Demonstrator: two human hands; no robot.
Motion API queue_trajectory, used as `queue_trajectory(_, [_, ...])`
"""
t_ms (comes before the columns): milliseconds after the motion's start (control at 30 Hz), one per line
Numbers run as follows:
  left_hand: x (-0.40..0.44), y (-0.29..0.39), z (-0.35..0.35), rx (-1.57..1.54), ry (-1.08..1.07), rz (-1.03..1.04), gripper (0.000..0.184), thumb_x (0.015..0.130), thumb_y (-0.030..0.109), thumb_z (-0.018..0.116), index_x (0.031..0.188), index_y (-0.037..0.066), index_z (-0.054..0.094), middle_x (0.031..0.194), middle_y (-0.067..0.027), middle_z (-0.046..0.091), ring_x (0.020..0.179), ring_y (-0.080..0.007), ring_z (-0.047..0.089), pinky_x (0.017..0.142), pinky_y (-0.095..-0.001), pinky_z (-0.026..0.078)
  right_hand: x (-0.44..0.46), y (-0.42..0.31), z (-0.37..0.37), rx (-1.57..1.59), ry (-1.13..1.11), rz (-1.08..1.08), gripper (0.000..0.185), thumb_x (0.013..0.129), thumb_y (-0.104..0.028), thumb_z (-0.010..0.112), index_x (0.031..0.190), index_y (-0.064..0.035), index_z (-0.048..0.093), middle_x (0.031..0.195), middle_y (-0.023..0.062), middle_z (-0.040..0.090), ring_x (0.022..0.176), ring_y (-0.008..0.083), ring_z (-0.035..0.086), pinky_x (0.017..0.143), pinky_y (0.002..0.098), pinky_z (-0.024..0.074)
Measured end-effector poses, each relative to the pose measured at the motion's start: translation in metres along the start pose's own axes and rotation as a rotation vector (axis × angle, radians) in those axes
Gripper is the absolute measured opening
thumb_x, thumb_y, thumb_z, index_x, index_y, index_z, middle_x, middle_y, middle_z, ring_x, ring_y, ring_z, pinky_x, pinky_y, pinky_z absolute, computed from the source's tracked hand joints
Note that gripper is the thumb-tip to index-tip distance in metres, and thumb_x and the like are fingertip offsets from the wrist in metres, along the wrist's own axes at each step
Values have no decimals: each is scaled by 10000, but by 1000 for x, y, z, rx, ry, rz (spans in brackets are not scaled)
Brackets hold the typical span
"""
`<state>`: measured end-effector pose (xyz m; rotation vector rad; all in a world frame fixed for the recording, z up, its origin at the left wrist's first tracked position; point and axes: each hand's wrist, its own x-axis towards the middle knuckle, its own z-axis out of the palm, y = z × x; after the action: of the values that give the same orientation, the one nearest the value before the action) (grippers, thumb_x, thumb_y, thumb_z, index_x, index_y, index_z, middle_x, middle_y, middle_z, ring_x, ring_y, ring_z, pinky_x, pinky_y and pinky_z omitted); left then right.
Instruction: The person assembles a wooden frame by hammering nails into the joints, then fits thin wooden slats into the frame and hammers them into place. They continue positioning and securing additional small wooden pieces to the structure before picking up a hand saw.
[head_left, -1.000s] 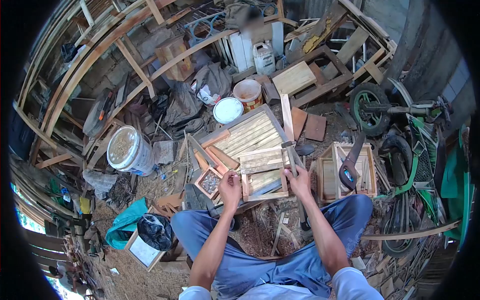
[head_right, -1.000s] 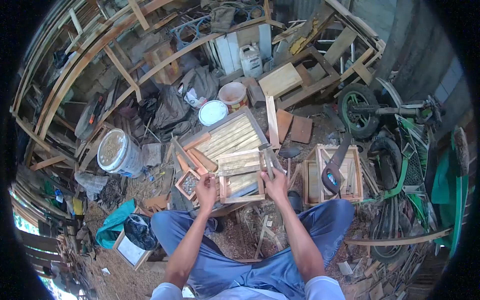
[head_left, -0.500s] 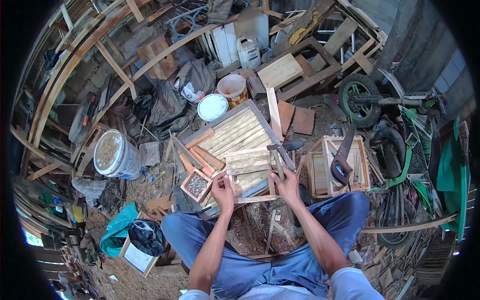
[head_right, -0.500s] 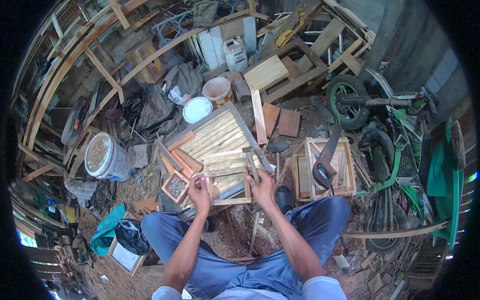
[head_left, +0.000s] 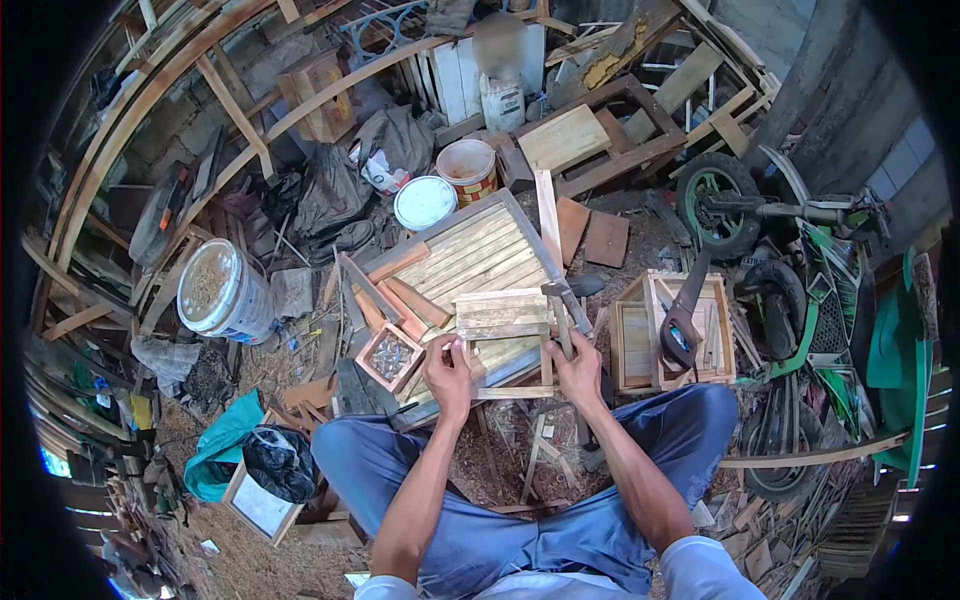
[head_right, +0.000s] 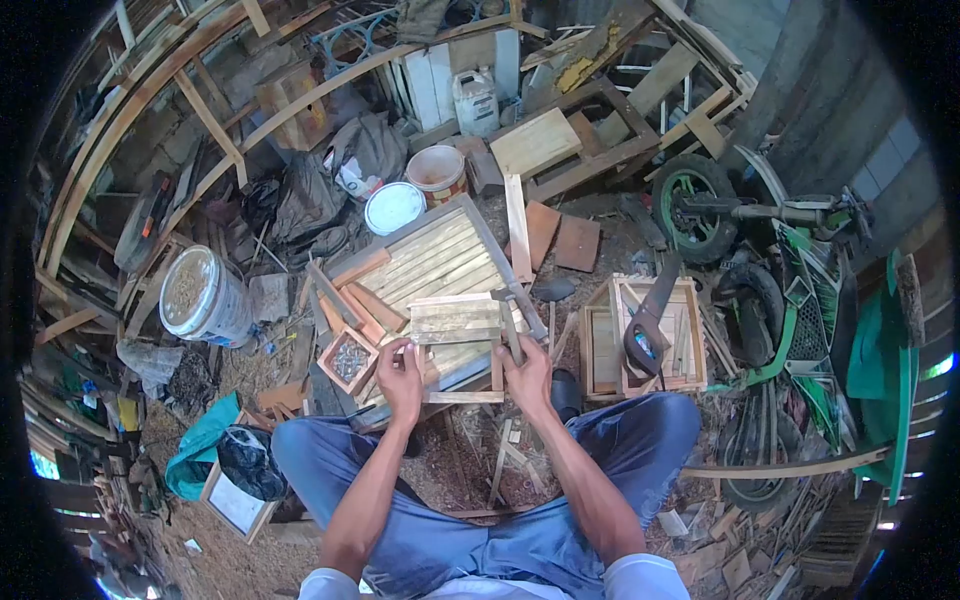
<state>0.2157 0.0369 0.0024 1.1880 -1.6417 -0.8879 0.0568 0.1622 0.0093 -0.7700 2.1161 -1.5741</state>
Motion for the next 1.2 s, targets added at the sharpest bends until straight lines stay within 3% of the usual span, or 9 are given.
queue_trajectory(100, [3,0,1,24,-12,-9,101,928,82,618,975,2,656,817,-99,649,656,-166,590,626,-322,476,3,6,3,18,10,36,280,863,-124,691,1120,-13,686,1034,158,701,968,258,677,871,348,495])
queue_trajectory(200, [4,3,1,34,-13,-22,101,925,82,621,969,0,660,798,-102,648,637,-171,591,620,-330,479,2,3,2,-94,8,-20,293,884,-130,682,1154,-15,680,1039,127,714,928,146,649,865,308,493])
queue_trajectory(300, [6,2,1,39,-8,-44,124,904,93,642,968,-6,679,816,-92,673,638,-151,575,610,-320,473,2,-2,3,-58,23,6,285,868,-143,689,1127,-23,697,1039,161,713,975,251,680,885,339,496])
queue_trajectory(400, [6,2,2,19,-7,-56,120,901,96,650,968,2,682,790,-83,663,619,-142,564,595,-315,468,1,-7,1,-28,-2,122,288,871,-144,686,1134,-27,698,1045,164,715,962,246,685,876,337,500])
queue_trajectory(733, [5,-6,1,-78,-37,-184,131,924,138,655,975,19,675,679,-14,593,606,-99,527,580,-281,442,0,-4,4,-92,36,123,302,869,-172,697,1139,-36,697,959,175,724,865,227,695,807,344,508])
queue_trajectory(833, [6,-8,-1,-124,-19,-210,139,936,142,642,999,21,664,731,-16,606,650,-100,535,609,-278,446,-3,-7,5,-60,46,118,306,879,-160,705,1152,-21,698,942,110,736,854,128,645,812,296,500])
queue_trajectory(967, [13,-5,-8,-59,77,-100,136,957,131,613,1040,26,635,873,-42,636,777,-108,562,710,-279,464,-4,-3,5,-61,71,81,313,876,-202,704,1143,-40,698,828,149,722,755,154,656,752,338,514])
queue_trajectory(1067, [20,14,-4,-135,14,-82,132,954,126,617,1034,23,636,868,-36,638,794,-112,566,744,-282,465,-5,-4,4,-59,72,98,309,877,-201,703,1142,-42,699,818,143,721,746,143,643,744,335,512])
queue_trajectory(1200, [16,47,15,-265,-259,-116,127,939,123,637,1023,29,646,873,-18,641,796,-107,568,756,-272,461,-7,-4,4,-52,90,72,291,875,-200,706,1120,-42,704,809,152,711,712,174,645,714,335,506])
